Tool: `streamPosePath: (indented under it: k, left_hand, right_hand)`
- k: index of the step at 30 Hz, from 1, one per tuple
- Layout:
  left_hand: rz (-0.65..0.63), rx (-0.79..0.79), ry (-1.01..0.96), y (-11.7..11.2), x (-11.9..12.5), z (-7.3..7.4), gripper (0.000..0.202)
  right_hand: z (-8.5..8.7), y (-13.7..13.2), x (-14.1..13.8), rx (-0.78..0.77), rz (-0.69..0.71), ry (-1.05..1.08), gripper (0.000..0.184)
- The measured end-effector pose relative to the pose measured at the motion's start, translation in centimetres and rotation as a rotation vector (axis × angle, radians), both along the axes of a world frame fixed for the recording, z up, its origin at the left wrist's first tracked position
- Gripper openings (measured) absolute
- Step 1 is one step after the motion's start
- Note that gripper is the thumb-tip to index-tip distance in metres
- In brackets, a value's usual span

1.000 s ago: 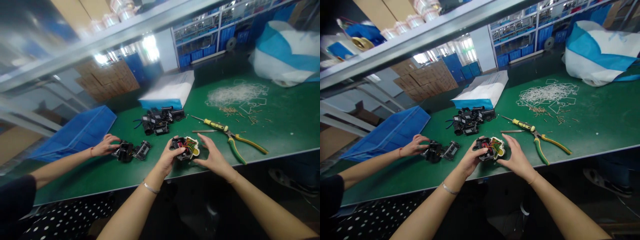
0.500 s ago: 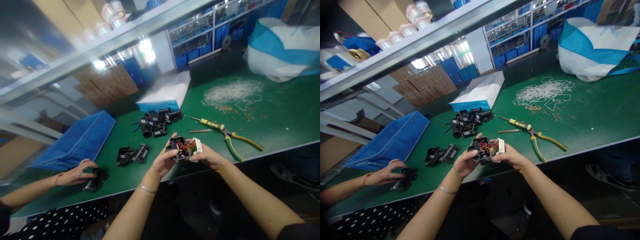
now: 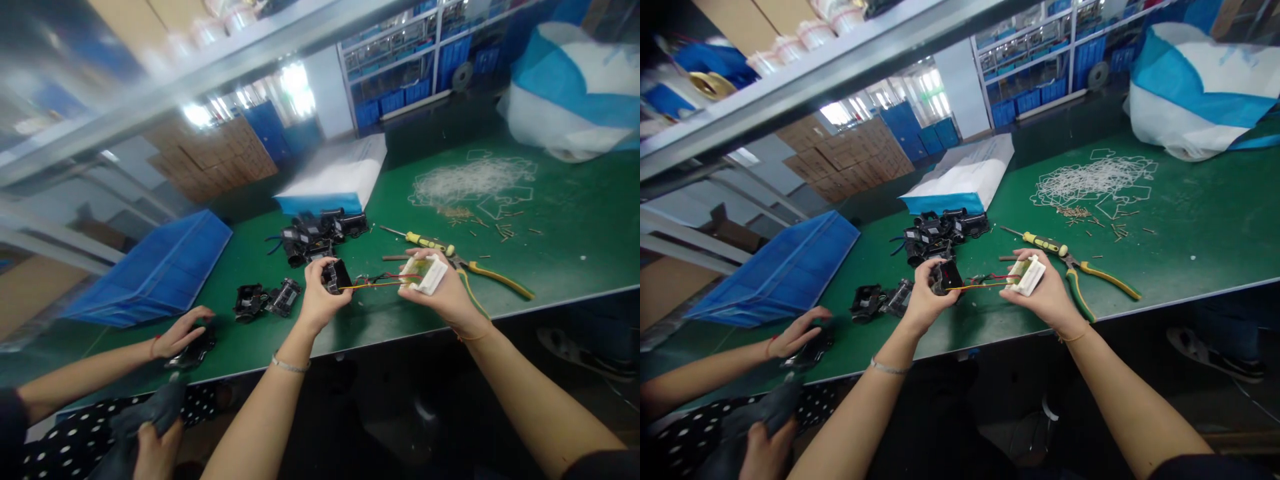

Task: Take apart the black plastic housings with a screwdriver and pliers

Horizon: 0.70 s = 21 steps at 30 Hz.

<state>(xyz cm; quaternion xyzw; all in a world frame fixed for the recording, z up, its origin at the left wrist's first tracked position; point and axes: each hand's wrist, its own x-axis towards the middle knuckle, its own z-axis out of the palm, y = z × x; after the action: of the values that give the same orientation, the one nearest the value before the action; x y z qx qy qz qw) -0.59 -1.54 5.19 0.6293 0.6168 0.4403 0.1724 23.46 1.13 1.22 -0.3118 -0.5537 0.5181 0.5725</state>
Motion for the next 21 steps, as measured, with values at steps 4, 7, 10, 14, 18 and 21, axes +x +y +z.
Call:
streamPosePath:
  k: [4, 7, 10, 14, 18, 21]
  left_hand:
    - [0.042, 0.167, 0.305, -0.2, 0.1, 0.4, 0.057]
    - [0.08, 0.157, 0.394, -0.4, 0.1, 0.3, 0.059]
    - [0.11, 0.085, 0.458, -0.4, 0.0, -0.3, 0.06]
    - [0.091, 0.045, 0.51, 0.0, -0.5, -1.9, 0.058]
    - [0.092, 0.092, 0.495, 0.1, -1.2, -3.9, 0.065]
    - [0.081, 0.157, 0.496, -0.1, -1.6, -5.2, 0.07]
  right_hand:
    - [0.2, -0.8, -0.3, -0.171, 0.047, 0.097, 0.058]
    - [0.3, -1.3, -0.2, -0.265, 0.082, 0.145, 0.057]
    - [0.0, -1.2, -0.2, -0.322, 0.08, 0.088, 0.059]
    - [-1.2, -0.3, -0.3, -0.203, -0.03, -0.177, 0.061]
    - [-2.6, 0.5, -0.8, -0.018, -0.205, -0.361, 0.061]
    - [-3.4, 0.5, -1.1, 0.048, -0.276, -0.447, 0.061]
